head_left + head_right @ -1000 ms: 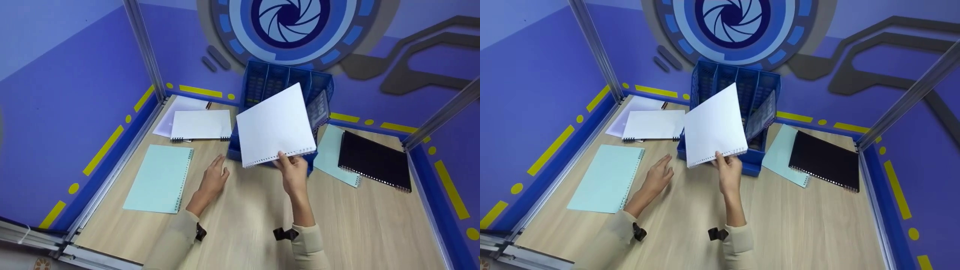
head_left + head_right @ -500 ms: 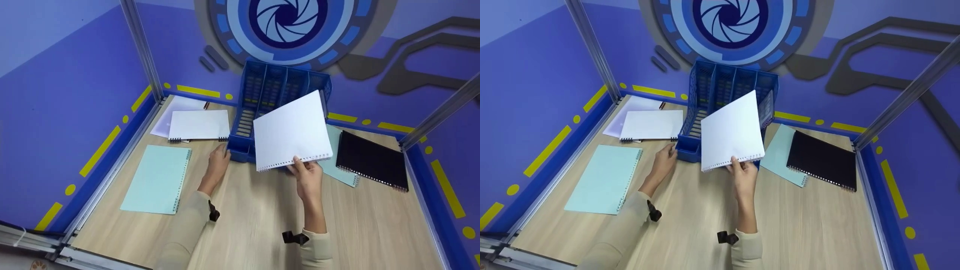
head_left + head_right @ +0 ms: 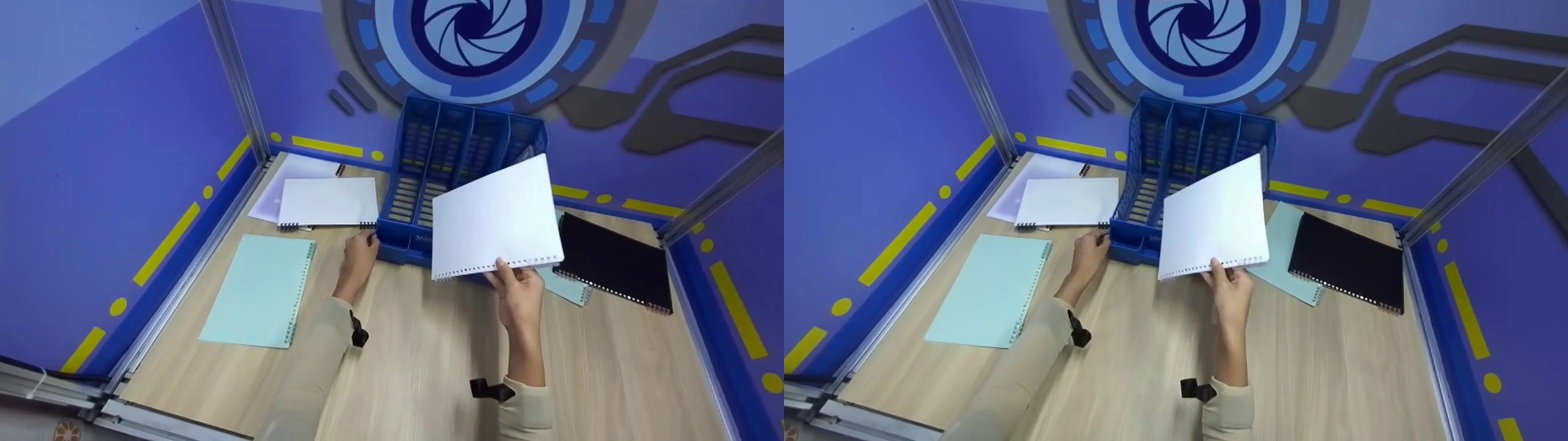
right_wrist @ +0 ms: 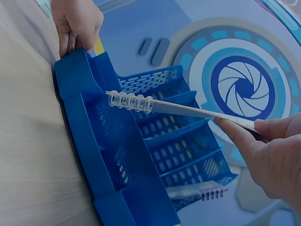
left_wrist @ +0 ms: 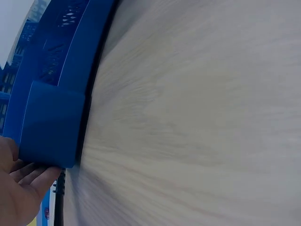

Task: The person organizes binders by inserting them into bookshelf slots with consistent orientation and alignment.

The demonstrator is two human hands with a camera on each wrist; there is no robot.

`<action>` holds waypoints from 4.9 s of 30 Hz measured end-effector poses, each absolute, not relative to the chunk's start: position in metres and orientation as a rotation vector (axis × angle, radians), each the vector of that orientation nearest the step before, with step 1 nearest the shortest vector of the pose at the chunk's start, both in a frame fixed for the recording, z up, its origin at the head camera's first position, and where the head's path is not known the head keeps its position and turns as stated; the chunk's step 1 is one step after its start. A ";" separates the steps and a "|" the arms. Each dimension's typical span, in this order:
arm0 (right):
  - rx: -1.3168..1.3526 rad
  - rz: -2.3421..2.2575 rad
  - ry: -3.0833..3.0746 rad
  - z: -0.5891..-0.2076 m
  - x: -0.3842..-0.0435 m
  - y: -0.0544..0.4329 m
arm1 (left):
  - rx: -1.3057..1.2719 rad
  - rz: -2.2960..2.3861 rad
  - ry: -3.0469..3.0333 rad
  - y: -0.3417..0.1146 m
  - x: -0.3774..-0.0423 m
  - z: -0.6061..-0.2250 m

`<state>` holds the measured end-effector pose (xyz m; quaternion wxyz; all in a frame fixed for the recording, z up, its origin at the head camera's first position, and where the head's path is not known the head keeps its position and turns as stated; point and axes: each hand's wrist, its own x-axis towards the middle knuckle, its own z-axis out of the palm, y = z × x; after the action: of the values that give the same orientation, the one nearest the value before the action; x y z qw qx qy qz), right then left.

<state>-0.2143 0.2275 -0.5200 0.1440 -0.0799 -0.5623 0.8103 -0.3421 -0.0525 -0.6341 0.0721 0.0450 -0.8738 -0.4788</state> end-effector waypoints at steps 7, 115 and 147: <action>-0.265 2.305 -1.616 -0.521 -0.210 0.241 | 0.135 -1.441 -2.620 -0.056 -0.343 -0.631; -0.254 1.649 -2.074 -0.535 -0.309 0.224 | 0.073 -1.401 -2.654 -0.061 -0.345 -0.632; -0.298 1.387 -2.313 -0.548 -0.383 0.215 | 0.154 -1.342 -2.677 -0.056 -0.345 -0.630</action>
<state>-0.3826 0.2150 -0.5475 0.2125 -0.1072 -0.8329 0.4996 -0.3450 -0.0559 -0.6298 0.0712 0.0511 -0.8905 -0.4464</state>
